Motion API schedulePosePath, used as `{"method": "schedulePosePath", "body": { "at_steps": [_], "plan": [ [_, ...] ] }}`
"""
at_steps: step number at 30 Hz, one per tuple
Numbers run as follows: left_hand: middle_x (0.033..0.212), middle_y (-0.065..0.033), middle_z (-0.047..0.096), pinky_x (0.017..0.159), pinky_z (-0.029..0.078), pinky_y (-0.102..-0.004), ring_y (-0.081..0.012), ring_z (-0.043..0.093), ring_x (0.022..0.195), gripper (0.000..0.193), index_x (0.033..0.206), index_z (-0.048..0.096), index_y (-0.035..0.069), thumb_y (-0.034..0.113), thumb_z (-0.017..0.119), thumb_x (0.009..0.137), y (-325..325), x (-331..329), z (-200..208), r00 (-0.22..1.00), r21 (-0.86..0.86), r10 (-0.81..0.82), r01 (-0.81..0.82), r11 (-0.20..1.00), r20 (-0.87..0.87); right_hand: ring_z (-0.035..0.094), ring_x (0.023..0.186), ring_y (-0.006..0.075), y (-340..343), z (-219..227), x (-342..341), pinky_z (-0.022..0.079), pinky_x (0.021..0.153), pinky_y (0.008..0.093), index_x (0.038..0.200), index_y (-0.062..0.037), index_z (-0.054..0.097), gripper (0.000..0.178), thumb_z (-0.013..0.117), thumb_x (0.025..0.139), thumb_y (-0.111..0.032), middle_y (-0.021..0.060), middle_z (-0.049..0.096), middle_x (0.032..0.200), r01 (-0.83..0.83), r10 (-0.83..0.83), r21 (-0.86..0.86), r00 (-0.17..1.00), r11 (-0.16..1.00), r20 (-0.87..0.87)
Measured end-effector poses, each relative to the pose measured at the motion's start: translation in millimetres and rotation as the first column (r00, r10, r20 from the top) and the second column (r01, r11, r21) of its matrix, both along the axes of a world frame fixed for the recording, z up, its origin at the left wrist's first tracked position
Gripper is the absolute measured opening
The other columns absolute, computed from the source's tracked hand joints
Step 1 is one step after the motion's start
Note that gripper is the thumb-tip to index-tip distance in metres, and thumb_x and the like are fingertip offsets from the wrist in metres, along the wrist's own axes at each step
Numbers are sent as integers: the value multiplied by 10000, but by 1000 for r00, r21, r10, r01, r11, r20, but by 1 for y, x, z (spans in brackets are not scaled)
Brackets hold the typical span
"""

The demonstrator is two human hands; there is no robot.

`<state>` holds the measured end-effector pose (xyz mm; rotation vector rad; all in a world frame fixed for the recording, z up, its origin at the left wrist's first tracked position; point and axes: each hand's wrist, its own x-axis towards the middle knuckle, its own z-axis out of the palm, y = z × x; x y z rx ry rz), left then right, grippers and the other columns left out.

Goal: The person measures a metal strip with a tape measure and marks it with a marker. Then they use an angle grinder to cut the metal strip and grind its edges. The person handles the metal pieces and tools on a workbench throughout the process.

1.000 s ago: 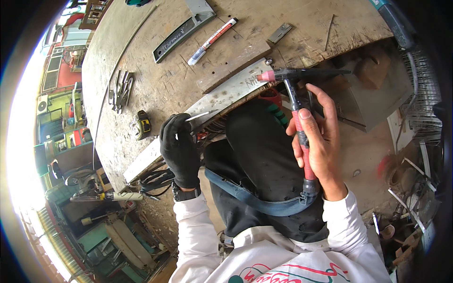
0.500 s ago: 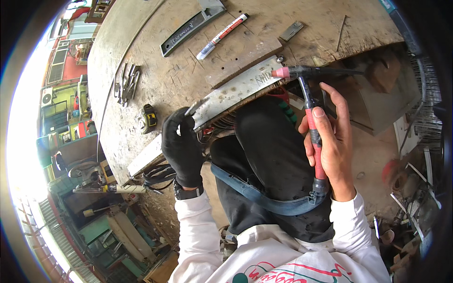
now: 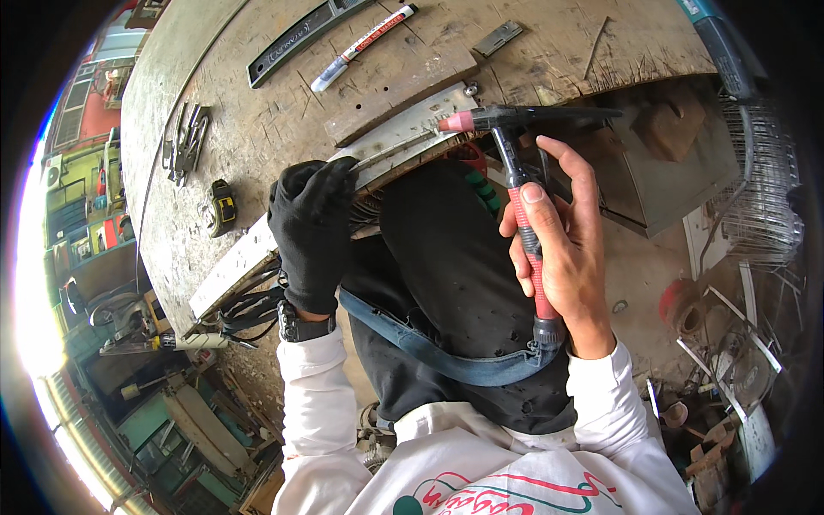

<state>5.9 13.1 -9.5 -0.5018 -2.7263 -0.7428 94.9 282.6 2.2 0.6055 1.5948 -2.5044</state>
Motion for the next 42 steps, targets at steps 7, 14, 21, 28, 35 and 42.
{"method": "schedulePosePath", "body": {
  "at_steps": [7,14,21,28,35,42],
  "plan": [
    [1036,-114,762,879,550,-406,-298,705,988,238,1111,830,87,44,819,877,5,-1,8,998,17,-15,14,1000,53,531,472,74,2,-4,0,399,380,240,1558,-159,389,505,615,1121,-274,82,647,852,-11,11,-30,1000,999,-15],
    [1043,-119,761,886,546,-402,-294,697,1001,244,1118,827,73,32,811,878,3,-1,8,997,28,-8,5,1000,79,539,480,68,1,-4,0,401,381,239,1559,-156,389,509,617,1119,-274,78,653,851,-15,15,-41,1000,999,-13],
    [1046,-118,746,895,539,-408,-295,688,996,241,1115,827,78,22,802,882,1,-1,6,998,20,-11,10,1000,54,532,473,65,3,-6,0,396,382,238,1545,-146,422,484,615,1117,-261,79,658,851,-29,28,-13,999,1000,-43],
    [1057,-122,746,874,546,-401,-299,697,982,221,1099,823,64,43,828,879,1,-1,5,997,33,-10,8,999,75,536,480,73,2,-1,-1,398,380,244,1577,-167,368,550,633,1110,-284,84,655,848,-8,8,-38,1000,999,9],
    [1024,-101,721,850,540,-366,-239,680,948,243,1167,792,45,4,763,929,2,2,8,994,112,27,-39,993,107,568,491,116,8,-6,5,422,382,268,1560,-122,395,529,612,1115,-308,142,671,869,131,-131,-73,991,989,8],
    [1177,-77,641,848,528,-315,-184,623,1051,349,1243,750,23,-144,648,954,-17,18,26,994,701,-104,57,711,24,528,464,104,11,2,22,398,362,248,1598,-154,394,546,574,1126,-364,116,654,889,249,-248,-30,968,968,47]
  ]
}}
